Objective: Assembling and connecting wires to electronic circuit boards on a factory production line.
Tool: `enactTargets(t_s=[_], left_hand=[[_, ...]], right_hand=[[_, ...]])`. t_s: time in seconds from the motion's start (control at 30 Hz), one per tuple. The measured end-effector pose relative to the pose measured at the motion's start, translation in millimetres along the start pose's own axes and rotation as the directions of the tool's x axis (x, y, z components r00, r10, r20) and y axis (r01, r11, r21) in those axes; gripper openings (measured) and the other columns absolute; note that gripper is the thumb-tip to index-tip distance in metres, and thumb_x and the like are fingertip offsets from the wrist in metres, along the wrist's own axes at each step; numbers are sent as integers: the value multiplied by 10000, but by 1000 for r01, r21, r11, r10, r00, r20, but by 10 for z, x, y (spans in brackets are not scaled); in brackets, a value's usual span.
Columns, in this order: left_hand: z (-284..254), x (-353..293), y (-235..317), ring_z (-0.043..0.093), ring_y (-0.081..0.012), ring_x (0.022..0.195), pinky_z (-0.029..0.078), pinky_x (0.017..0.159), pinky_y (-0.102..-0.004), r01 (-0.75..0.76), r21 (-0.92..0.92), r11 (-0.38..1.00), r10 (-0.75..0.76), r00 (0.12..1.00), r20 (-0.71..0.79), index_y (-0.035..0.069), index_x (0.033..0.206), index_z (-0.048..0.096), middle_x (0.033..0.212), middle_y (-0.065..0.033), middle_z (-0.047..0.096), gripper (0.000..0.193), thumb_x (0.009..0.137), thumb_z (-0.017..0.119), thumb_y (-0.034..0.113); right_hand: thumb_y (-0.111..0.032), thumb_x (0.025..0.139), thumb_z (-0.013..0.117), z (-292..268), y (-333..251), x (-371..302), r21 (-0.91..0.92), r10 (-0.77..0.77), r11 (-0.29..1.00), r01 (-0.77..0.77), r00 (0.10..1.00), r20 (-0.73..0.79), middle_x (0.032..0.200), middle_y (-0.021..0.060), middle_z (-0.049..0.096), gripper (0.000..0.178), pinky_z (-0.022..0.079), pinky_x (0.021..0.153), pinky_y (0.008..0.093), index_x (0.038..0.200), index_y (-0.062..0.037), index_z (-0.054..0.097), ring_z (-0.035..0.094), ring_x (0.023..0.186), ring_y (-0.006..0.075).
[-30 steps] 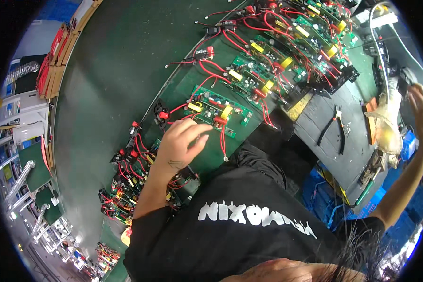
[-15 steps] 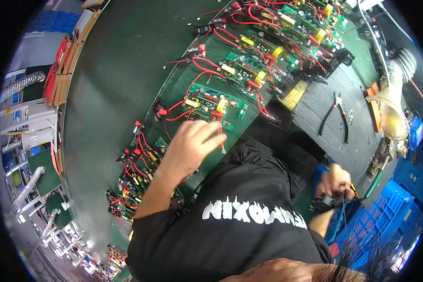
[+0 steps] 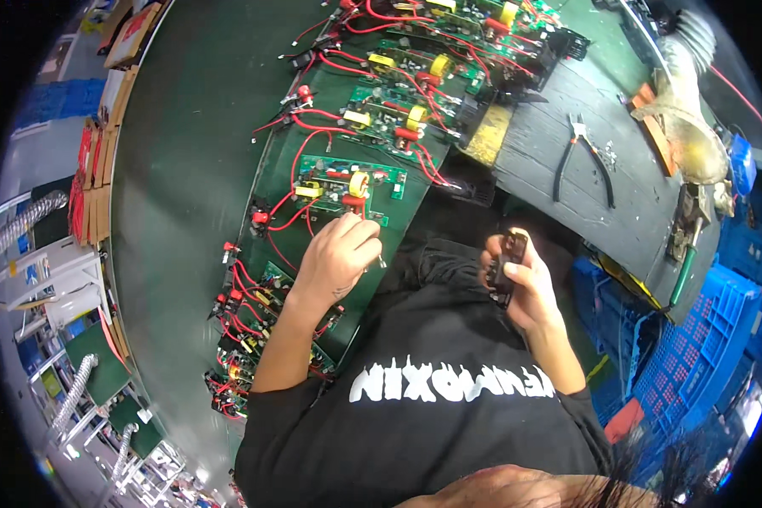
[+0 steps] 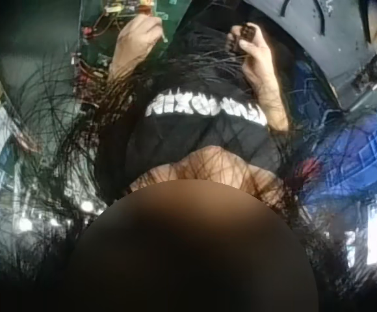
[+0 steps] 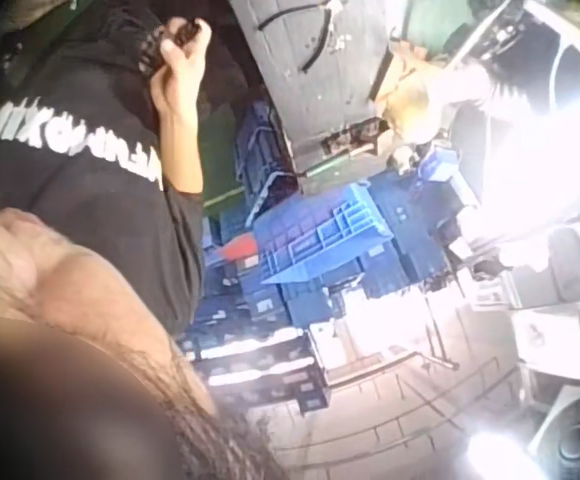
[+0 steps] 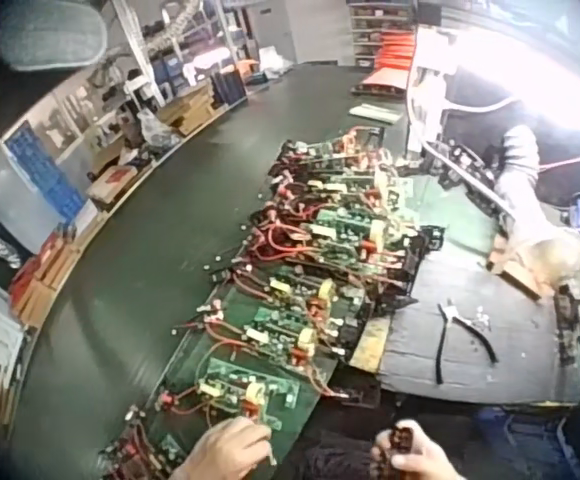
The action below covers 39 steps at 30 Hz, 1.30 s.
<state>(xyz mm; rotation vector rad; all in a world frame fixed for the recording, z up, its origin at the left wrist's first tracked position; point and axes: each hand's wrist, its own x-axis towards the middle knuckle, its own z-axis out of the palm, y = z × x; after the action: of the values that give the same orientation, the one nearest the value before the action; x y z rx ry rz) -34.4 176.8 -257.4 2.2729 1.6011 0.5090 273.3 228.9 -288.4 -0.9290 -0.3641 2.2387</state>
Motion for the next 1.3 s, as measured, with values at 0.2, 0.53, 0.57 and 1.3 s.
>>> enactTargets(t_s=[0.2,0.53,0.57,1.3], left_hand=[[187,159,-43,625,-262,794,523,711,-371,35,-107,994,-65,953,-296,52,910,676,889,-73,662,225,731,807,14],[292,122,33,610,-239,834,526,725,-351,88,-279,956,-207,879,-429,77,949,783,895,-35,687,296,670,852,8],[300,105,37,610,-239,834,526,725,-351,93,-287,954,-214,879,-427,77,949,783,895,-35,687,296,670,852,8],[323,42,-38,586,-270,858,491,777,-375,146,-268,952,-246,888,-389,37,986,733,900,-53,649,220,770,759,1]], right_hand=[[-169,871,731,230,66,230,-61,-49,997,52,998,42,1123,97,517,488,546,728,348,1283,-152,469,583,1008,229],[-217,955,616,526,225,565,-258,110,960,-104,994,12,1099,56,529,374,473,504,256,1286,-153,454,589,874,144],[-217,955,616,623,233,571,-261,116,959,-110,993,6,1099,56,529,374,473,504,256,1286,-153,454,589,874,144],[-78,936,555,863,339,850,-486,35,874,16,995,95,1193,36,473,315,374,1011,290,1218,-117,420,452,1107,128]])
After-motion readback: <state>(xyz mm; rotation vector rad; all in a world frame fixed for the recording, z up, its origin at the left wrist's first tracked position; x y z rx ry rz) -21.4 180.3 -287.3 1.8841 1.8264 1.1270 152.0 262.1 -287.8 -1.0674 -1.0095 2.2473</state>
